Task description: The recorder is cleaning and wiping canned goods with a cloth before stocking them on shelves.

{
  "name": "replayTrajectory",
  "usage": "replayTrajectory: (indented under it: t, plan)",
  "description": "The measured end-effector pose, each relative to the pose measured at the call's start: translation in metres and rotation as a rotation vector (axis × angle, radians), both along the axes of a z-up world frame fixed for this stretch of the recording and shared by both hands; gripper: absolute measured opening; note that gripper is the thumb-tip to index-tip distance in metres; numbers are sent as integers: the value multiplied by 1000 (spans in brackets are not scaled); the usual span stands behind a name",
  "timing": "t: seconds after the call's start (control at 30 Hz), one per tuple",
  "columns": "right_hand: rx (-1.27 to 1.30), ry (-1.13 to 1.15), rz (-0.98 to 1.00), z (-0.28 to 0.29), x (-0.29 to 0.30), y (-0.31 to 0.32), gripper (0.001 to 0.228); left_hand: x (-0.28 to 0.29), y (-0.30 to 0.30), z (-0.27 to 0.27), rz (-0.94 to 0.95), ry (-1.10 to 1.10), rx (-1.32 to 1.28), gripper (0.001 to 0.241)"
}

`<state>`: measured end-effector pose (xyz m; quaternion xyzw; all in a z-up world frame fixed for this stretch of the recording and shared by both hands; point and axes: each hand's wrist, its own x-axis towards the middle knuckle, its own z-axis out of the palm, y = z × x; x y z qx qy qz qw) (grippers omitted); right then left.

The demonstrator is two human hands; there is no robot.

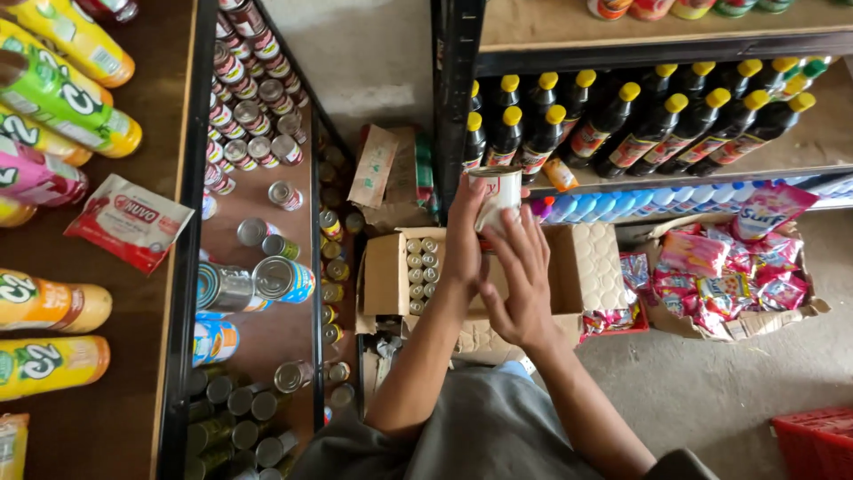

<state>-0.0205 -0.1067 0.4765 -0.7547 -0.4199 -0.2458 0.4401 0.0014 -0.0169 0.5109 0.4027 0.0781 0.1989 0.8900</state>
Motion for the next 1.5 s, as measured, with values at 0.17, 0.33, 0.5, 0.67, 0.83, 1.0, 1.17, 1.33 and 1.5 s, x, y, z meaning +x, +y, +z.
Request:
replayTrajectory:
  t: [0.17,0.33,0.5,0.67,0.83,1.0,1.17,1.33,1.5]
  plan:
    - [15,-45,-50,16,26,1,63,7,6,-14,-64,-16,-15,48]
    - [23,-54,-100,17,18,-6,65,2,-6,11,-157,-41,-216,43]
    - [-27,-44,-106,1,23,-17,65,25,-6,-17,-134,33,-200,42]
    - [-6,-30,-132,26,40,-16,69,18,-16,7,-196,-31,-130,40]
    - [-38,-2,-43,-2,25,-15,69,26,-1,1,-35,-37,-110,42]
    - [-41,-45,-125,35,55,-13,71,18,-15,16,-30,-47,101,30]
    - [-103,-37,-86,1,29,-11,73,2,-5,43,-12,-13,48,36]
    - [-145,-85,-54,-10,40,-10,69,7,-1,31,-31,85,-159,50]
    - [-105,-44,-82,30,43,-6,75,4,-4,17,-9,-33,116,31]
